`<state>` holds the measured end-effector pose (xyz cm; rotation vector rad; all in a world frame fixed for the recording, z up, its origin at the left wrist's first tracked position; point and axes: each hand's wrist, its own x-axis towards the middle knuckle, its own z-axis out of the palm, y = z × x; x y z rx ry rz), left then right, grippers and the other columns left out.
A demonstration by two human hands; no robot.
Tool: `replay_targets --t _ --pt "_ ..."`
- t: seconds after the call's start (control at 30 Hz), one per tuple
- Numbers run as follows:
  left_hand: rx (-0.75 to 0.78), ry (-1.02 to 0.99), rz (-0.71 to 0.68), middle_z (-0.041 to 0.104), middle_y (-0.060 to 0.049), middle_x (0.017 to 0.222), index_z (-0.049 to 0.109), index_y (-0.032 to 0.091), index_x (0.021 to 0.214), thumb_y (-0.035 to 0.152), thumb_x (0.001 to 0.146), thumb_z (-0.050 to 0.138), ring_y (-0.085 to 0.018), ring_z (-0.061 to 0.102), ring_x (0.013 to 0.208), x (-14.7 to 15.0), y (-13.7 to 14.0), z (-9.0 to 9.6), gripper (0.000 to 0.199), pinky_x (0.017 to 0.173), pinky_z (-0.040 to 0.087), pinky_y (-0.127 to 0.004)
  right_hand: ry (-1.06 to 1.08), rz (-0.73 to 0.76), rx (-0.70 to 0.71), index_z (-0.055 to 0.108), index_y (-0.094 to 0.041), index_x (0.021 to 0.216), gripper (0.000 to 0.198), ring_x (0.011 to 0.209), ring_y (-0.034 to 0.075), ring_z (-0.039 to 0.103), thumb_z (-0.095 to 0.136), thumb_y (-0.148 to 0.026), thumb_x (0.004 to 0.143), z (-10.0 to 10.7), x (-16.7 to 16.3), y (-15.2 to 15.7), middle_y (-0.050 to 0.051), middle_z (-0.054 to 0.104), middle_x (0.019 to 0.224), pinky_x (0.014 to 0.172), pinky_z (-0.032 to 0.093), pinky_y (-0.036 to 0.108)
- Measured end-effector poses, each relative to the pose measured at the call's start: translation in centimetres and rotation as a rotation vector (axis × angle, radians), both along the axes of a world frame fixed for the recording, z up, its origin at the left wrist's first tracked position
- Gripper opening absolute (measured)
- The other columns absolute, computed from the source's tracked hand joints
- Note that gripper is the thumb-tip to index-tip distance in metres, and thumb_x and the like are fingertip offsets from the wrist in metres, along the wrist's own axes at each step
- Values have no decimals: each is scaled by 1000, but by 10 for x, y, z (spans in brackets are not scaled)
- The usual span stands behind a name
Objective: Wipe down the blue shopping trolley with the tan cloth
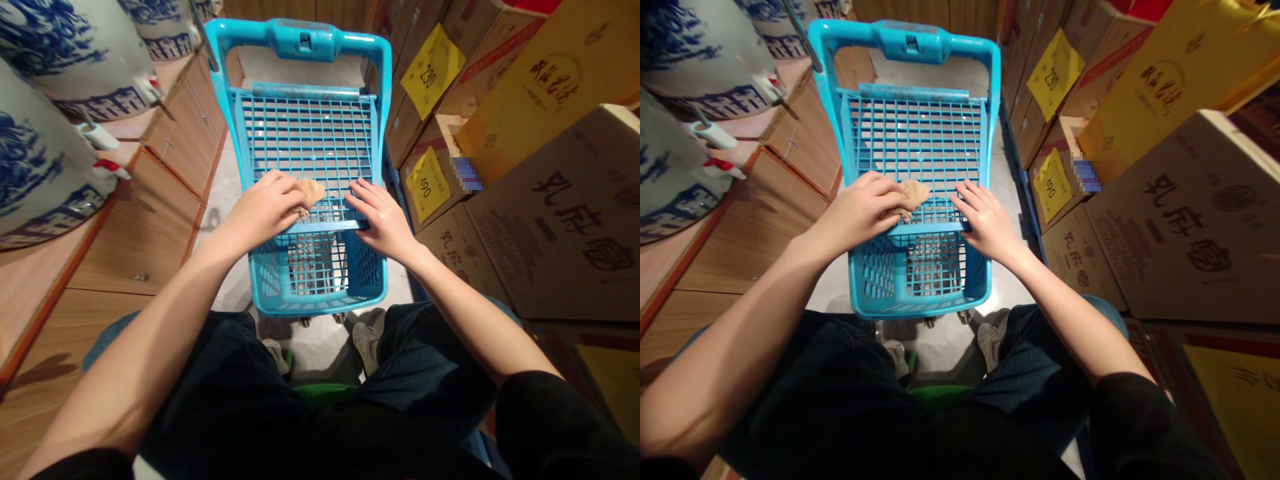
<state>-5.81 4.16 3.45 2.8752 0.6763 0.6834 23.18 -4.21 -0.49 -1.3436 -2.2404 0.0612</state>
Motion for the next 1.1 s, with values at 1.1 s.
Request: replay_targets --t 1.1 --pt "-49 3 32 69 -9 122 75 24 116 15 99 61 -30 56 120 29 -27 -6 24 105 51 -49 -12 18 92 52 -29 159 76 161 35 41 74 -16 88 -12 2 9 11 50 169 130 37 68"
